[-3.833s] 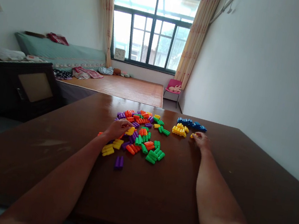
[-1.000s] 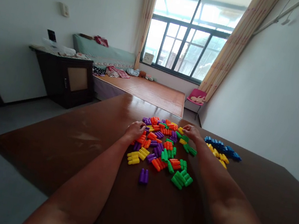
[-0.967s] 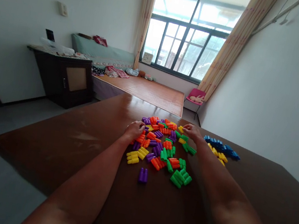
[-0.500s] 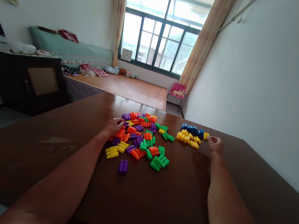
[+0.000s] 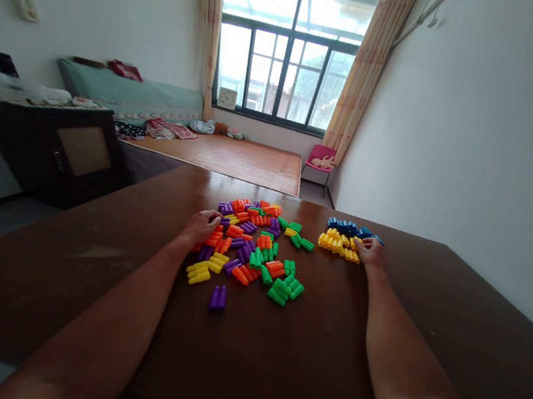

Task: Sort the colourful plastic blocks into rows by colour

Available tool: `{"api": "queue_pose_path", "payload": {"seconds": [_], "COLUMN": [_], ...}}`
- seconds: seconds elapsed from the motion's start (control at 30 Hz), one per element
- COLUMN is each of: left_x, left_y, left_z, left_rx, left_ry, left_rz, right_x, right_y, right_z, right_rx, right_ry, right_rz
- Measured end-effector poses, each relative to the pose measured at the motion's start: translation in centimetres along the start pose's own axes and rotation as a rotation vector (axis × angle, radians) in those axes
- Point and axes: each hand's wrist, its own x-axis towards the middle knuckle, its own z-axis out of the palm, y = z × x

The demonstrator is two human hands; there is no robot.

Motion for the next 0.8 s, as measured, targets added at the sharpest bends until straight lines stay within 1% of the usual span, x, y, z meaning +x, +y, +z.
{"api": "queue_pose_path", "payload": {"seconds": [0.07,0.13,0.23,0.3,0.4,0.47,0.53,0.6,0.7,0.73,0.8], "left_x": [-0.1,-0.3,-0.5,-0.6,-0.6,-0.6,-0.7,-0.9,-1.2,-1.2,-1.3], "left_y": [0.1,0.2,0.4,0.6,0.9,1.1,1.4,1.8,2.5,2.6,2.8], "left_z": [0.0,-0.1,-0.3,-0.4,-0.4,-0.4,-0.2,-0.1,-0.1,-0.2,-0.3], "left_rx": [-0.010,-0.020,-0.035,-0.048,-0.046,-0.024,0.006,0.038,0.070,0.070,0.051], "left_ry": [0.003,0.006,0.012,0.027,0.065,0.076,0.055,0.000,-0.100,-0.115,-0.102], "left_rz": [-0.003,-0.001,-0.008,-0.023,-0.035,-0.009,0.058,0.135,0.192,0.188,0.172], "right_x": [0.3,0.8,1.5,1.8,1.9,2.0,2.1,2.1,1.8,1.6,1.2], "right_y": [1.0,2.1,3.4,3.7,3.6,3.4,3.1,2.8,2.0,1.6,0.6], "right_z": [0.4,1.1,2.0,2.3,2.4,2.4,2.4,2.4,2.2,2.0,1.6], "right_rx": [-0.037,-0.072,-0.076,-0.079,-0.080,-0.077,-0.091,-0.105,-0.102,-0.099,-0.100], "right_ry": [0.010,0.022,0.013,-0.009,-0.010,-0.023,-0.065,-0.096,-0.031,0.012,0.103], "right_rz": [0.088,0.148,0.159,0.158,0.152,0.162,0.173,0.172,0.134,0.117,0.072]}}
